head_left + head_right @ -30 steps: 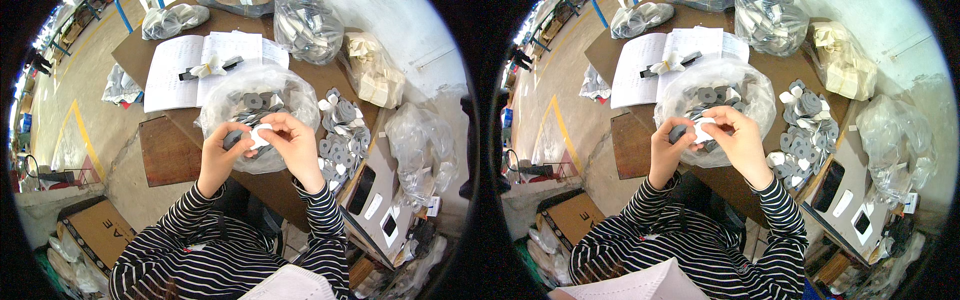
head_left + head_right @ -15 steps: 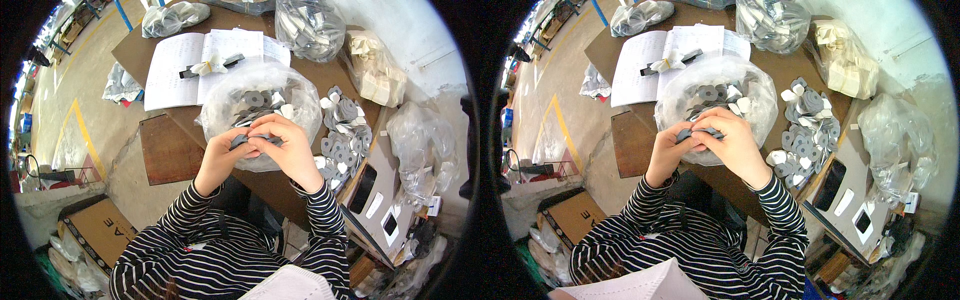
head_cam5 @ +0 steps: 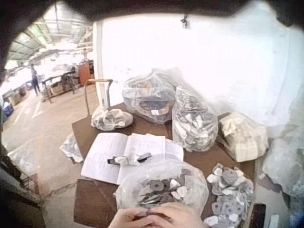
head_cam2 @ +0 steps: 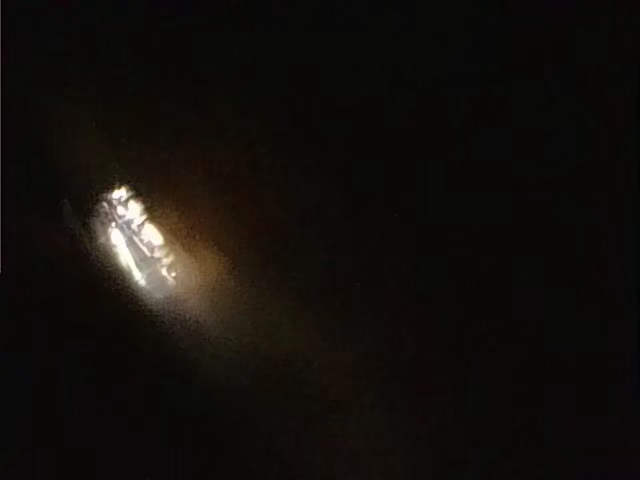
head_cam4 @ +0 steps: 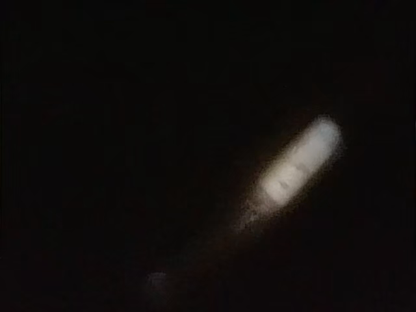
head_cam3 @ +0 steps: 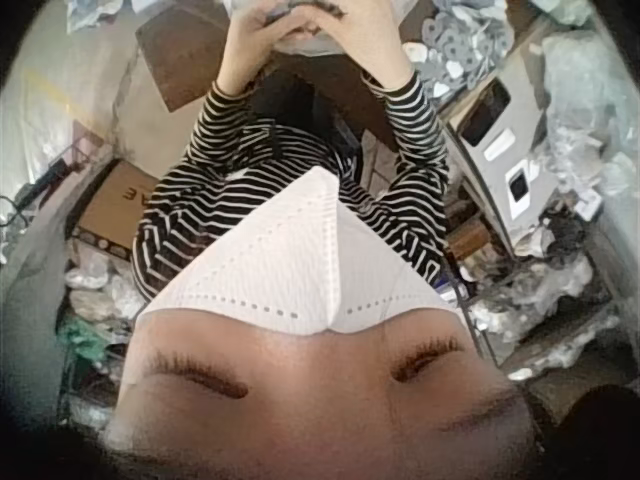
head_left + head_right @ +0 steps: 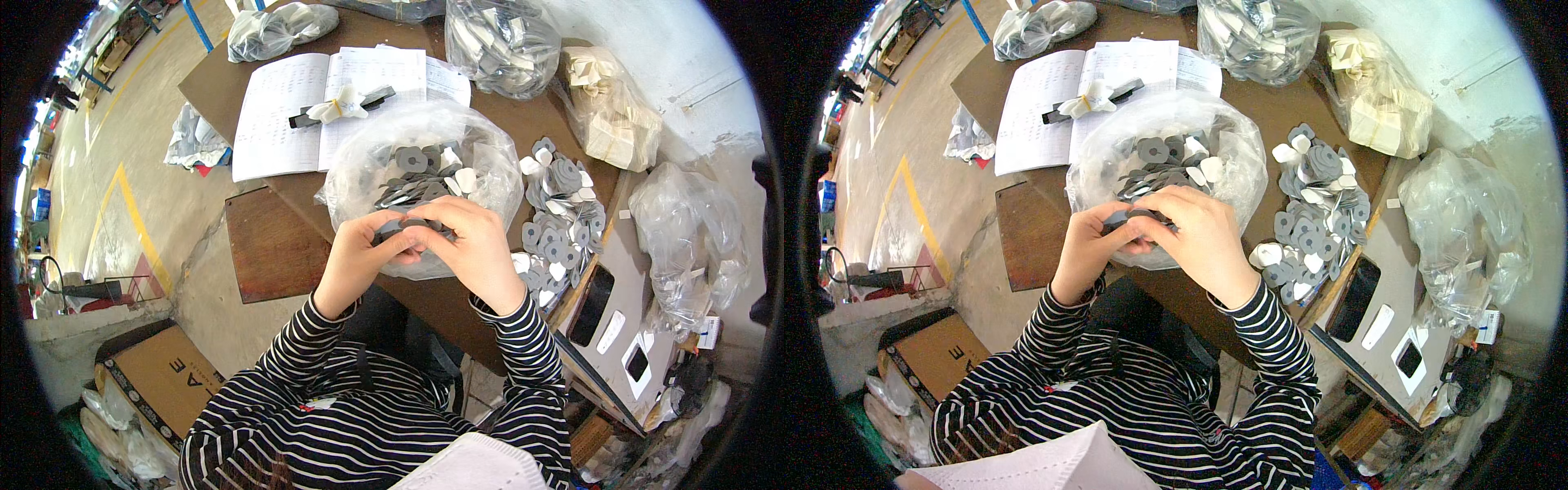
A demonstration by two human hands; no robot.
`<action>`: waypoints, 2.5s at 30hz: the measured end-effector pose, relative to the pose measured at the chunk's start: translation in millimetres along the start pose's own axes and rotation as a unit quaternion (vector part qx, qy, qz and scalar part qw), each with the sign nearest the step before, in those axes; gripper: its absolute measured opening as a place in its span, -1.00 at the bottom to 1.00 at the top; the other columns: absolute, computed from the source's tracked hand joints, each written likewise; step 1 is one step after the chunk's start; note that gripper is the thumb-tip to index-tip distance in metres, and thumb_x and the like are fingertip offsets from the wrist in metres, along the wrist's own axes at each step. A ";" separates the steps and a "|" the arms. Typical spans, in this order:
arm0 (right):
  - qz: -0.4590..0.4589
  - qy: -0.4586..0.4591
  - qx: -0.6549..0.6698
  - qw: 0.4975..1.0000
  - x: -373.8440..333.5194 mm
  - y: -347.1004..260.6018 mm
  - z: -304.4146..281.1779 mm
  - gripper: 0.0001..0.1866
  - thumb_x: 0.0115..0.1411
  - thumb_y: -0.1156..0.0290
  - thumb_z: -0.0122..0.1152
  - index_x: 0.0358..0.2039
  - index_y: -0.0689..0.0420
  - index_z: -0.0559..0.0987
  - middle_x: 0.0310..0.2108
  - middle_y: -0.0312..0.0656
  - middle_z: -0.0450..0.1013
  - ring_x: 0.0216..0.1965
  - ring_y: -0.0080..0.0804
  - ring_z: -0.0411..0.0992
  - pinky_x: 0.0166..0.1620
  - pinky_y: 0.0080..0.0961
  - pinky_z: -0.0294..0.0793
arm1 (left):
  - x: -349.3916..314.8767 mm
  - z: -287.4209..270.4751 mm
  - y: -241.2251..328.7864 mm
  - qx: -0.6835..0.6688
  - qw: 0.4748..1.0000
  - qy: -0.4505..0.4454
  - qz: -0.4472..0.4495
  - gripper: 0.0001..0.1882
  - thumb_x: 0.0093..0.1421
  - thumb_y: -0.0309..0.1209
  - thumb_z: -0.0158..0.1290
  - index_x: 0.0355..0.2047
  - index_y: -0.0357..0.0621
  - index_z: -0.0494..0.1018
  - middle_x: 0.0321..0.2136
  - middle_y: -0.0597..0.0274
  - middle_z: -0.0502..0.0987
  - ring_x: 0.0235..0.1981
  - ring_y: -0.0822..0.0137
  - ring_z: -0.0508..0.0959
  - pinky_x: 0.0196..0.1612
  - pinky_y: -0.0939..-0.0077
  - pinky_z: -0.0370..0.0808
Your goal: The person sorts small gray and white plastic parts by hand, picking them from a clear bag and placing them into separate piles on a table. The person repeatedly picks, inspects, and places the parts without using any tools.
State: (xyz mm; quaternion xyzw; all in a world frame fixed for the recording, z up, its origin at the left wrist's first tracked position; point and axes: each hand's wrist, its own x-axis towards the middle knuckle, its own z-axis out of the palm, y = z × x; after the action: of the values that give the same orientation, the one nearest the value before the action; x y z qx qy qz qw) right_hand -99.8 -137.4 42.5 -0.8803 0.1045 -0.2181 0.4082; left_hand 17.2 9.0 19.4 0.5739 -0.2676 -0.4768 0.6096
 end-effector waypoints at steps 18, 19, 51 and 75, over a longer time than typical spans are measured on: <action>0.112 -0.025 0.118 0.986 0.1 0.7 -2.4 -0.88 0.17 0.49 0.28 -0.31 0.26 0.63 -0.24 -0.22 0.55 -0.27 -0.49 0.48 -0.21 -0.62 0.41 | 0.2 4.6 -8.5 -0.032 0.997 0.026 0.062 -0.65 0.35 -0.58 -0.05 0.13 -0.28 0.29 -0.07 -0.02 0.53 -0.15 0.28 0.63 -0.08 0.49 0.63; 0.120 -0.014 0.115 0.986 2.1 1.2 -3.1 -0.88 0.17 0.49 0.29 -0.30 0.26 0.63 -0.25 -0.23 0.55 -0.28 -0.49 0.48 -0.22 -0.63 0.40 | 0.0 3.8 -7.9 -0.061 0.996 0.027 0.056 -0.64 0.35 -0.60 -0.07 0.14 -0.26 0.27 -0.05 -0.01 0.52 -0.10 0.27 0.61 -0.04 0.49 0.62; 0.315 0.255 0.187 0.895 -121.7 65.1 -79.3 -0.88 0.12 0.60 0.35 -0.30 0.29 0.67 -0.39 -0.27 0.60 -0.38 -0.62 0.51 -0.26 -0.69 0.48 | 8.8 54.6 -16.0 -0.020 0.996 -0.082 -0.023 -0.79 0.34 -0.53 -0.01 -0.07 -0.36 0.49 -0.11 0.07 0.61 -0.13 0.35 0.61 -0.08 0.52 0.53; 0.399 0.246 0.086 0.879 -170.3 43.0 -70.4 -0.87 0.16 0.57 0.32 -0.25 0.25 0.64 -0.52 -0.35 0.52 -0.55 -0.72 0.39 -0.48 -0.75 0.34 | 35.1 51.3 -17.2 0.313 0.893 0.163 0.280 -0.69 0.07 -0.56 0.26 -0.15 -0.23 0.52 -0.24 0.13 0.60 -0.18 0.27 0.59 -0.05 0.42 0.49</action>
State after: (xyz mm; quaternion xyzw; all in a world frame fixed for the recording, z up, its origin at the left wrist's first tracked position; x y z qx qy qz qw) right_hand -283.5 -150.8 -1.0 -0.6434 0.5250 -0.2544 0.4957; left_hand -18.2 -43.1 5.4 0.7058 -0.4498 -0.0779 0.5417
